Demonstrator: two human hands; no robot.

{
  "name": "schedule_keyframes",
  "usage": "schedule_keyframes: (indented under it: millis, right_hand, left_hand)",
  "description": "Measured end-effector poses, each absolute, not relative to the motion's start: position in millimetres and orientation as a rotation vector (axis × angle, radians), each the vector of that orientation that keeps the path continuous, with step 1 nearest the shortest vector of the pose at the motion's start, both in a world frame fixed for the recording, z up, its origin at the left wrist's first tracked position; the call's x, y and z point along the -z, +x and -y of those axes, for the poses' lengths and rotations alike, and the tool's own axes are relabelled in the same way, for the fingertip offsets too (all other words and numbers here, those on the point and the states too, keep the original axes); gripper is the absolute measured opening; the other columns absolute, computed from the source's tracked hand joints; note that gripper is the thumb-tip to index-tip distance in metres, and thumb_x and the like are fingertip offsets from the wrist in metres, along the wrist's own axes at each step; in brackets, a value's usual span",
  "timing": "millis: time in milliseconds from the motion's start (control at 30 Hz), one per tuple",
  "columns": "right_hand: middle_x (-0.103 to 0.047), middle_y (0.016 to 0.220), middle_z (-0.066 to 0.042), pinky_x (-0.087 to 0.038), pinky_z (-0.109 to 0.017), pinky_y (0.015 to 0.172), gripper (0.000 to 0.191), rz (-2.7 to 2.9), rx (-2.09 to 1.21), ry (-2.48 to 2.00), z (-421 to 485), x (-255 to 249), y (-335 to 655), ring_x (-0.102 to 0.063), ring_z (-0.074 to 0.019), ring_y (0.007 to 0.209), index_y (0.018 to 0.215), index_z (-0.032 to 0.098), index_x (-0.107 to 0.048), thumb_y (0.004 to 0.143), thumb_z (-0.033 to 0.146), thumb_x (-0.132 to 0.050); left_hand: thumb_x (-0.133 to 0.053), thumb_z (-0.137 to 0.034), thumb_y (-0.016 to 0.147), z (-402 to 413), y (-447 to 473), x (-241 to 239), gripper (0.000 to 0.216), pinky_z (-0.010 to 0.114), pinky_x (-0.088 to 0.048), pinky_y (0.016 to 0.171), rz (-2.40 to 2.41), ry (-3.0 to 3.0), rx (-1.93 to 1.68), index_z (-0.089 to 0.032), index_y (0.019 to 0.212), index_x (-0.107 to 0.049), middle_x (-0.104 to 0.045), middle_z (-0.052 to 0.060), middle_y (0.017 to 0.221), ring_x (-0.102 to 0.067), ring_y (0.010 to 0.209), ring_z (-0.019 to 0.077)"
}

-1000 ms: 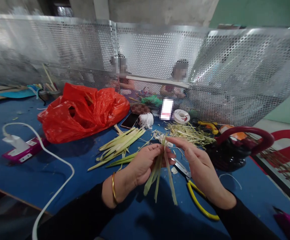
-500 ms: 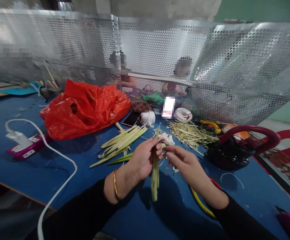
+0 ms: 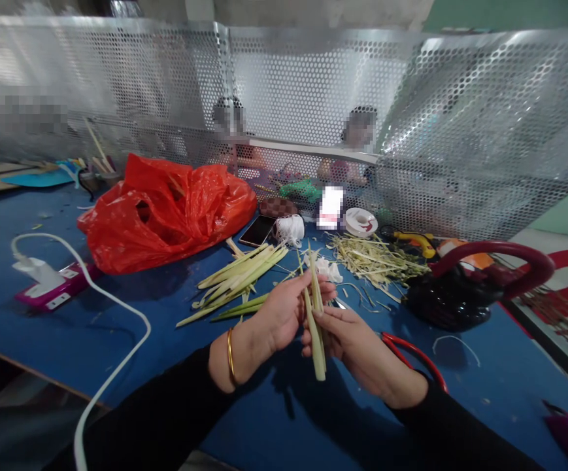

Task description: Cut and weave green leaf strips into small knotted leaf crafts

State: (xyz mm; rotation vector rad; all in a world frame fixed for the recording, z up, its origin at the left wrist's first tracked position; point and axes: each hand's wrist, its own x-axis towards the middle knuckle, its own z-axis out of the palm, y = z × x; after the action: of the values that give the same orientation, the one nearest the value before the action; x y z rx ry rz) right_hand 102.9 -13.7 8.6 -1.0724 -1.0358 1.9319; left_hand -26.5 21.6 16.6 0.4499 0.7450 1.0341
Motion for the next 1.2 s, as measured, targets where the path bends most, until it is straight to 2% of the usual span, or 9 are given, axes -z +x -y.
schedule_keyframes:
  millis: [67,167,267,367,467,733,833,933,1200]
  right_hand:
    - [-0.070,0.067,-0.004,-0.050,-0.026,0.055,0.031,1.035,-1.911,-1.086,10.7,-6.8,103.8,-0.066,-0.0143,0.055,0.082,0.014,-0.066,0.078,0.045,-0.069]
    - [-0.071,0.068,-0.005,-0.051,-0.027,0.054,0.034,1.054,-1.906,-1.092,8.4,-5.6,104.4,-0.065,-0.0151,0.054,0.082,0.014,-0.067,0.076,0.048,-0.070]
    - [-0.071,0.069,-0.006,-0.050,-0.026,0.052,0.036,1.089,-1.890,-1.124,6.9,-7.9,107.1,-0.064,-0.0143,0.054,0.080,0.014,-0.069,0.075,0.049,-0.069]
    - [-0.070,0.063,-0.004,-0.047,-0.023,0.046,0.035,1.192,-1.847,-1.176,5.3,-12.6,111.5,-0.061,-0.0126,0.050,0.075,0.015,-0.070,0.075,0.050,-0.067]
    - [-0.070,0.062,-0.004,-0.045,-0.021,0.044,0.037,1.288,-1.867,-1.170,4.7,-16.5,114.1,-0.062,-0.0127,0.051,0.070,0.016,-0.070,0.078,0.051,-0.063]
    - [-0.068,0.068,-0.004,-0.044,-0.022,0.045,0.043,1.409,-1.934,-1.114,2.4,-17.0,118.5,-0.065,-0.0148,0.057,0.077,0.015,-0.067,0.082,0.056,-0.056]
    - [-0.066,0.071,-0.001,-0.046,-0.024,0.054,0.028,1.713,-1.722,-1.113,0.3,-16.8,122.3,-0.063,-0.0156,0.065,0.078,0.017,-0.064,0.072,0.042,-0.073]
    - [-0.066,0.077,0.000,-0.046,-0.027,0.062,0.034,1.970,-1.373,-1.186,0.6,-13.4,122.6,-0.062,-0.0171,0.070,0.082,0.019,-0.061,0.059,0.029,-0.084]
    - [-0.067,0.077,-0.003,-0.042,-0.031,0.062,0.028,2.131,-0.946,-1.314,5.9,-6.2,117.4,-0.058,-0.0190,0.066,0.091,0.020,-0.060,0.072,0.036,-0.074]
  left_hand:
    - [-0.051,-0.031,0.092,-18.1,-23.6,-12.3,0.025,0.015,-0.039,0.035,-0.786,0.503,-0.931,-0.012,0.092,-0.067,-0.069,0.009,0.084,-0.063,0.054,0.0110]
    - [-0.053,-0.024,0.090,-15.9,-21.2,-7.3,0.021,0.013,-0.022,0.027,-0.822,0.587,-0.839,-0.011,0.085,-0.069,-0.064,0.004,0.066,-0.044,0.033,0.0033]
    - [-0.050,-0.021,0.090,-17.8,-22.1,-7.3,0.022,0.013,-0.033,0.033,-0.799,0.555,-0.842,-0.010,0.083,-0.068,-0.067,0.007,0.070,-0.053,0.041,0.0063]
    - [-0.046,-0.017,0.091,-20.5,-24.6,-12.5,0.020,0.025,-0.054,0.057,-0.745,0.433,-0.906,-0.011,0.087,-0.065,-0.071,0.012,0.089,-0.068,0.068,0.0167]
    - [-0.043,-0.015,0.093,-22.0,-26.4,-18.4,0.023,0.033,-0.056,0.073,-0.699,0.392,-0.943,-0.009,0.087,-0.064,-0.071,0.014,0.089,-0.069,0.076,0.0197]
    - [-0.043,-0.018,0.095,-26.6,-30.1,-24.4,0.022,0.029,-0.054,0.063,-0.690,0.279,-0.945,-0.013,0.079,-0.057,-0.058,0.001,0.061,-0.062,0.057,0.0137]
    - [-0.040,-0.018,0.097,-28.1,-32.4,-27.2,0.023,0.029,-0.056,0.067,-0.643,0.243,-1.018,-0.013,0.081,-0.056,-0.052,-0.002,0.057,-0.057,0.052,0.0103]
    - [-0.038,-0.019,0.097,-28.3,-32.7,-28.4,0.024,0.028,-0.057,0.070,-0.619,0.202,-1.067,-0.013,0.082,-0.055,-0.047,-0.004,0.056,-0.052,0.049,0.0079]
    - [-0.040,-0.023,0.098,-28.9,-30.9,-23.6,0.021,0.026,-0.056,0.067,-0.573,0.160,-1.045,-0.013,0.087,-0.054,-0.047,-0.004,0.056,-0.051,0.049,0.0080]
